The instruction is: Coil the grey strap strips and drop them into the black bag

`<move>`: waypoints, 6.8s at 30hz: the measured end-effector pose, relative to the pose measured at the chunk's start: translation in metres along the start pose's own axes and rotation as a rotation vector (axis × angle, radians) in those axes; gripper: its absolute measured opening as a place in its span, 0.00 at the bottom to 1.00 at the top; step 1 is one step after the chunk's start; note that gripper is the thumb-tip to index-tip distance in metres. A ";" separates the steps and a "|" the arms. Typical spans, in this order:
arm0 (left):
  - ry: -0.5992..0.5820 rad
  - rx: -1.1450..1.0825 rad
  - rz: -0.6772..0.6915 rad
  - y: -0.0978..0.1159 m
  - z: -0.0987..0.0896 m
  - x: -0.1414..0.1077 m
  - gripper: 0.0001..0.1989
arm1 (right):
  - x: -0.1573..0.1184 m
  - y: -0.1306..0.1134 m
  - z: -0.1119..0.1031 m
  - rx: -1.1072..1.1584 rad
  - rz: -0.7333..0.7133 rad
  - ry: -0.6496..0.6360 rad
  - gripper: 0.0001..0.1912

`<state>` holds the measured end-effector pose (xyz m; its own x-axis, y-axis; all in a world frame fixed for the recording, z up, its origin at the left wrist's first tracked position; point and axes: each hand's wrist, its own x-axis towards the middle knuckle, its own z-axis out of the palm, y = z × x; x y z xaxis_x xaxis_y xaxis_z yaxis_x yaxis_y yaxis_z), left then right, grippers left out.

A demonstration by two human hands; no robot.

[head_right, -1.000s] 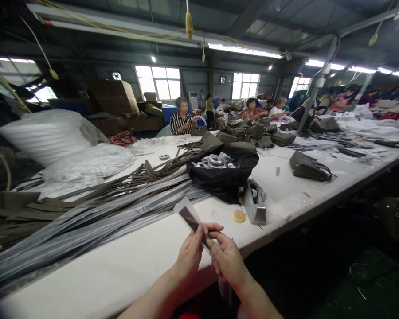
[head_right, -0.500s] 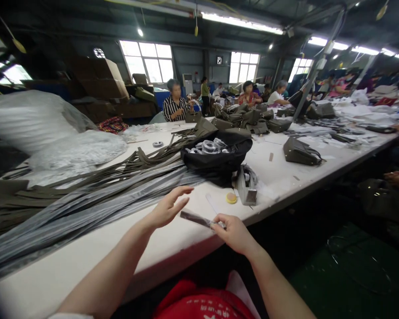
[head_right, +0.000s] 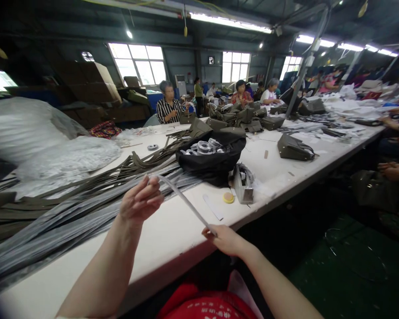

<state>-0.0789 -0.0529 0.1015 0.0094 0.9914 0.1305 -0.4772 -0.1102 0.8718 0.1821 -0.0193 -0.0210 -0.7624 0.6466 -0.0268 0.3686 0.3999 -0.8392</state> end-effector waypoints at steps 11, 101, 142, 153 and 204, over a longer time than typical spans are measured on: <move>-0.346 1.261 0.231 -0.079 -0.001 -0.009 0.12 | -0.012 -0.022 -0.061 0.555 -0.066 0.319 0.25; -0.129 0.019 -0.595 -0.071 0.004 -0.018 0.34 | 0.021 -0.012 -0.021 0.043 -0.063 0.252 0.28; -0.048 -0.062 -0.401 -0.120 0.005 -0.016 0.32 | 0.021 -0.019 0.014 0.195 -0.118 0.243 0.23; -0.191 0.765 -0.178 -0.119 0.005 -0.023 0.23 | 0.022 -0.003 0.013 -0.158 -0.002 0.123 0.15; 0.289 1.458 0.321 -0.171 -0.056 -0.037 0.15 | 0.094 0.049 -0.006 -1.001 0.392 0.179 0.16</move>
<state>-0.0469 -0.0670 -0.0785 -0.1727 0.8729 0.4563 0.8344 -0.1166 0.5388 0.1315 0.0649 -0.0613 -0.4391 0.8971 -0.0485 0.8969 0.4409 0.0354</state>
